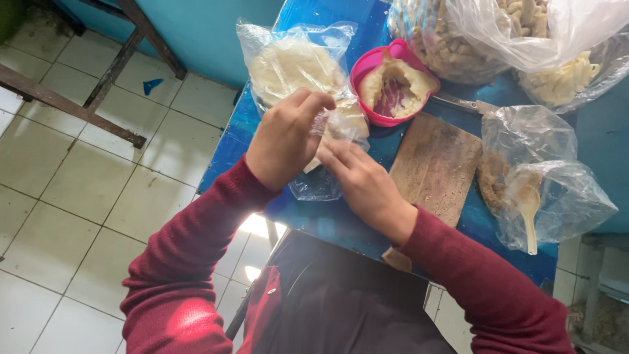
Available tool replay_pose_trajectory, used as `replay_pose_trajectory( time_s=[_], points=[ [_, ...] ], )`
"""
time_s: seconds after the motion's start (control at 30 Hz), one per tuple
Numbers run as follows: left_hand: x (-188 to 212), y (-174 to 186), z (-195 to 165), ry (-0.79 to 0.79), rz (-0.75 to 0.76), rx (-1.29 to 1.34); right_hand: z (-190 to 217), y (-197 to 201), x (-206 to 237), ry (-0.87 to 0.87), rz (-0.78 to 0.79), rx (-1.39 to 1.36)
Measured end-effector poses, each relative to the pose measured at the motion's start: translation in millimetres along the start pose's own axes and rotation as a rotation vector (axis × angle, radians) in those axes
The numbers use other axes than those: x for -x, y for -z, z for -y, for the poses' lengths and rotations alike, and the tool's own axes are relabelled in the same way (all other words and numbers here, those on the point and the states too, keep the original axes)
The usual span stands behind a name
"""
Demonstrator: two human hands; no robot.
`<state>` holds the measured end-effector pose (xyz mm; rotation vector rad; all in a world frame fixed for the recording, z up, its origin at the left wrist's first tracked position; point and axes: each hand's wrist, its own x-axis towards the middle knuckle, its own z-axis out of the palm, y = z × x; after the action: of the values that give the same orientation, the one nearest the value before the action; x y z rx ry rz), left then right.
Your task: The person folds dumplings at a table. They take a square wrapper, spoon filling from a plastic bag onto it with a spoon, then fold and pinch the wrapper closed by hand on a small wooden board, setting finished dumplings aside and repeating with new wrappers.
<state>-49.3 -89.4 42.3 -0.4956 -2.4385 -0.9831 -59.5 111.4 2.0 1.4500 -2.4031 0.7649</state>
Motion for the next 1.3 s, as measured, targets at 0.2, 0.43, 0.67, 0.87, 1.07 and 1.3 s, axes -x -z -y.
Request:
replay_pose_trajectory(
  time_s=[0.2,0.43,0.67,0.87,1.07,1.3],
  points=[
    [5,11,3,-0.04,0.028,-0.006,-24,-14,-16,0.034,0.046,0.175],
    [13,17,11,0.026,0.042,0.001,-25,-3,-23,0.042,0.052,0.049],
    [16,16,11,0.03,0.047,0.026,-21,-5,-23,0.038,0.094,0.045],
    [12,18,9,0.043,0.026,0.049,-28,-4,-29,-0.059,0.081,-0.048],
    [0,12,14,0.079,-0.103,0.106,-13,8,-24,-0.087,-0.179,-0.143],
    [-1,14,9,0.086,-0.001,0.121,-20,58,18,-0.789,-0.179,-0.802]
  ],
)
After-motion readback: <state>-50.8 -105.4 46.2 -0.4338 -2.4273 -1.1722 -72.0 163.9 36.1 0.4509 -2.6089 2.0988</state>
